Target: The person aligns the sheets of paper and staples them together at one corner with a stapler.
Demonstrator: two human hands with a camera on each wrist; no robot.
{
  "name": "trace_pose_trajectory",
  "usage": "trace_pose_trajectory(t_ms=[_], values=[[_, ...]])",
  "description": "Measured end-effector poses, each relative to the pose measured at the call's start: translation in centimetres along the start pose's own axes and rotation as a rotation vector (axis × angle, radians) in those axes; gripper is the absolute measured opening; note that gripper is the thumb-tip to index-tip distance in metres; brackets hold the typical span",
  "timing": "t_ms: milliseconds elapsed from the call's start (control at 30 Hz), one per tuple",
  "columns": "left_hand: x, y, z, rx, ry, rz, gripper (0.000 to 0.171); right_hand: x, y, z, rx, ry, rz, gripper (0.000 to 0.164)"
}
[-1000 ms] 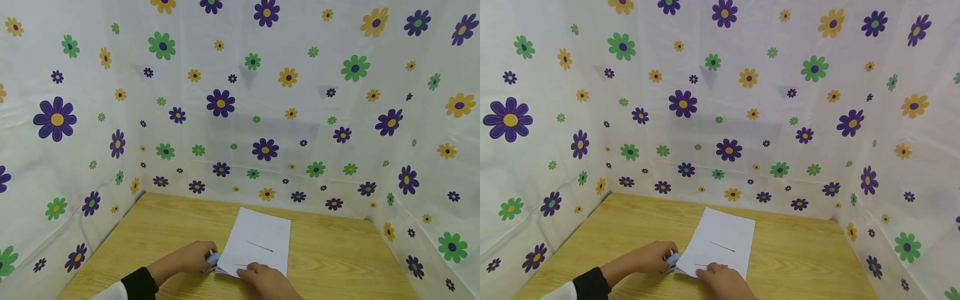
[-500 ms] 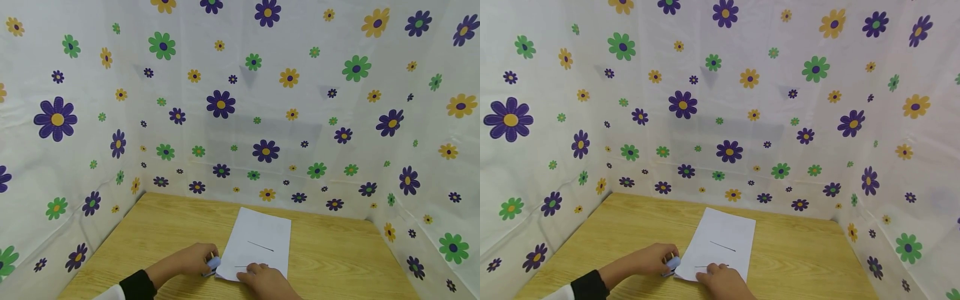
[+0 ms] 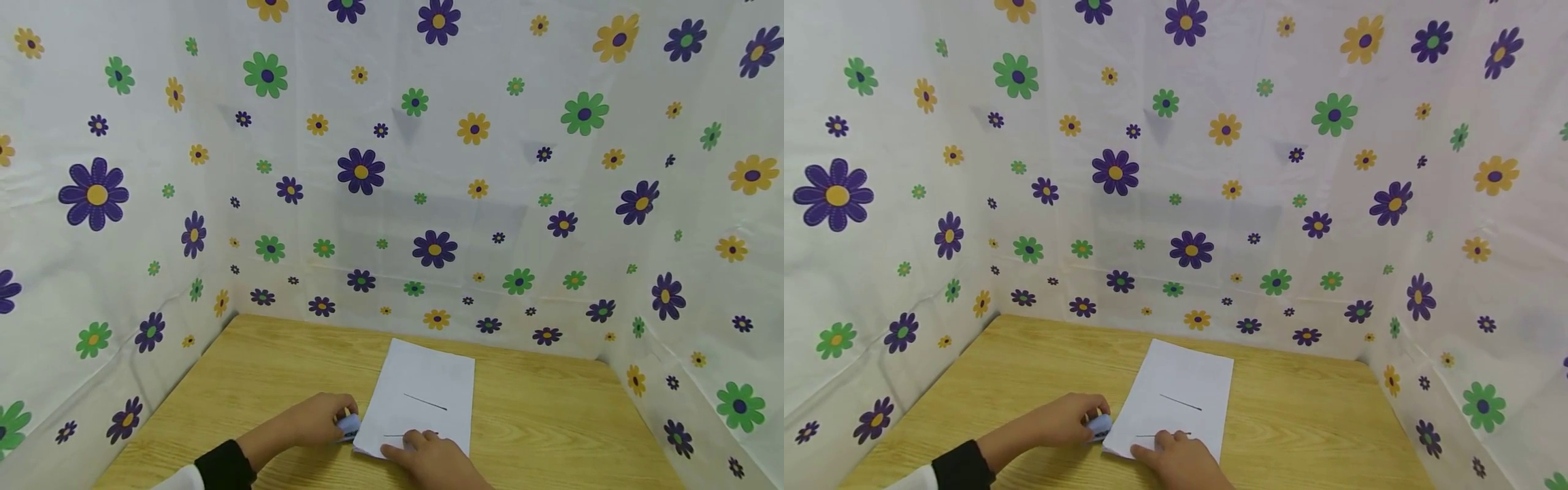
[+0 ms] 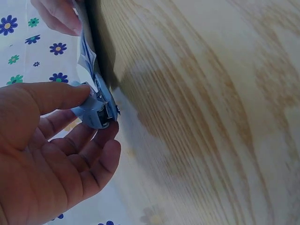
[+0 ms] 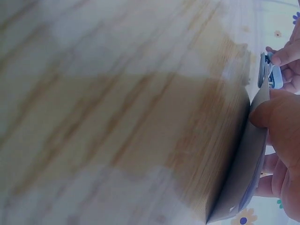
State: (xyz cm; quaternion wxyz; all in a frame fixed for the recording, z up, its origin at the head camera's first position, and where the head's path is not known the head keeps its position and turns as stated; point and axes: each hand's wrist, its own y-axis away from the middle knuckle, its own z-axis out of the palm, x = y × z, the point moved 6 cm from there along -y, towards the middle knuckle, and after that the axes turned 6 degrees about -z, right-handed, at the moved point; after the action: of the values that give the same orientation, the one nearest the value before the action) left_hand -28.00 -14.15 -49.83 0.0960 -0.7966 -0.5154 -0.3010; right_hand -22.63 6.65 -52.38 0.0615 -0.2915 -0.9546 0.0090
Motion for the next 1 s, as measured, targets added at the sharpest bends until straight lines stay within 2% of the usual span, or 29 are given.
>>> trace_pose_trajectory(t_ms=[200,400,600,733,867,1000], values=[[0.2,-0.5,0.8,0.017,-0.039,0.049,0.034,-0.1,0.1,0.0,0.026,0.027,-0.032,0.069],[0.4,-0.3,1.4,-0.020,-0.040,0.052,0.034,-0.2,0.1,-0.2,0.032,0.015,-0.032,0.069],[0.9,0.1,2.0,-0.042,-0.022,0.067,0.036,-0.1,0.2,-0.1,0.033,0.073,-0.018,0.072],[1.3,0.3,2.5,-0.030,-0.065,0.062,0.037,0.0,0.2,-0.2,0.001,0.058,-0.006,0.073],[1.9,0.7,2.3,-0.007,-0.107,0.047,0.036,0.1,0.1,-0.1,-0.036,0.016,0.013,0.074],[2.3,1.0,2.2,0.014,-0.143,0.039,0.036,0.1,0.0,0.1,-0.039,0.018,0.016,0.071]])
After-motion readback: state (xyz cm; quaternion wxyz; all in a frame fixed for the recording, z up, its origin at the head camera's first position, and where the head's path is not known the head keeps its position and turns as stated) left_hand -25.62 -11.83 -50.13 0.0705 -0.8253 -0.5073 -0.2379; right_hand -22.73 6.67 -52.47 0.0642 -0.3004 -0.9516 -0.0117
